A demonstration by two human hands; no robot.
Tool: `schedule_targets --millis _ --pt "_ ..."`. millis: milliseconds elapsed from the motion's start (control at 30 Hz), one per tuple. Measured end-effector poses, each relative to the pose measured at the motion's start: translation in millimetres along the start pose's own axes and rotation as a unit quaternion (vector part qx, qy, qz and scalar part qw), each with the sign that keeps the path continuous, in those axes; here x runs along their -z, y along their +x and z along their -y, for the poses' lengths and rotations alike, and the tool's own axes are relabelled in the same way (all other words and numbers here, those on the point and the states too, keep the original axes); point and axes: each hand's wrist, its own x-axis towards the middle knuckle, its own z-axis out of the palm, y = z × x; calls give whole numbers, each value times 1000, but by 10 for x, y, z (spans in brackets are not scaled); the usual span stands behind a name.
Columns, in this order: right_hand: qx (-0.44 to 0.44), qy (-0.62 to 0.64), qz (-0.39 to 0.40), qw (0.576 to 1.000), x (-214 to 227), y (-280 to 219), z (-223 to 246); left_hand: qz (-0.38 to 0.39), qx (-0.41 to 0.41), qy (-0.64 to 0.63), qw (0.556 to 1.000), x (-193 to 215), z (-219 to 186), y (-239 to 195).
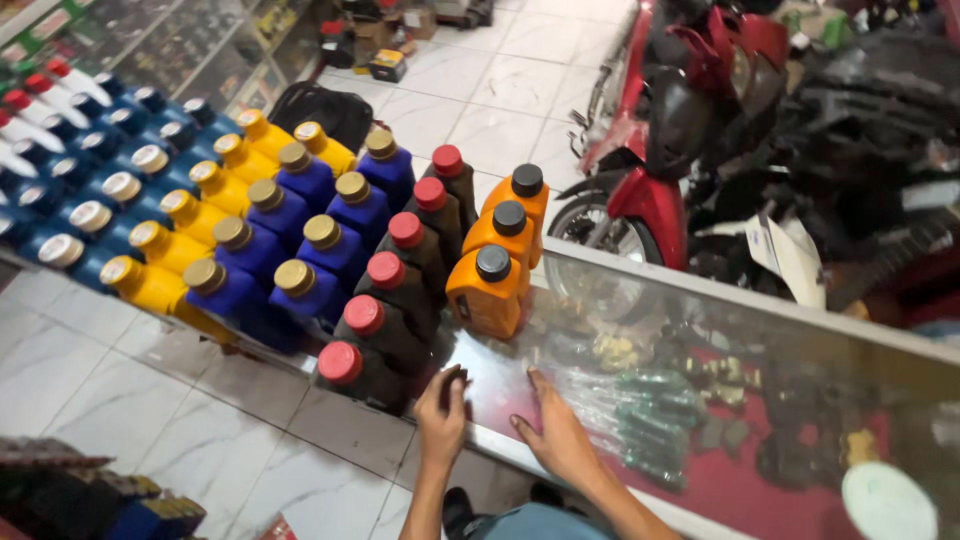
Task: The person repeatedly picks up bottles of motor oil from a red metal shelf and places them onto a glass display counter. They handle multiple bottles of different colors and sizes, including orange, black, and grey containers, moving them one by one from the shelf to the counter.
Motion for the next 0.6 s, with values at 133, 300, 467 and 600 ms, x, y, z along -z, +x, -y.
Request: schedule_targets --millis 133,300,467,600 --pt "-3 0 47 999 135 52 -6 -163 -64 117 978 65 139 -720" --pt "57 1 33 998 54 54 -126 -299 6 97 949 203 320 -1515" --pt "166 -39 76 983 -126 93 -275 -406 46 115 906 435 62 -2023" --pt "290 -26 97 952 -400 52 -81 -480 29 126 868 730 -359 -2295"
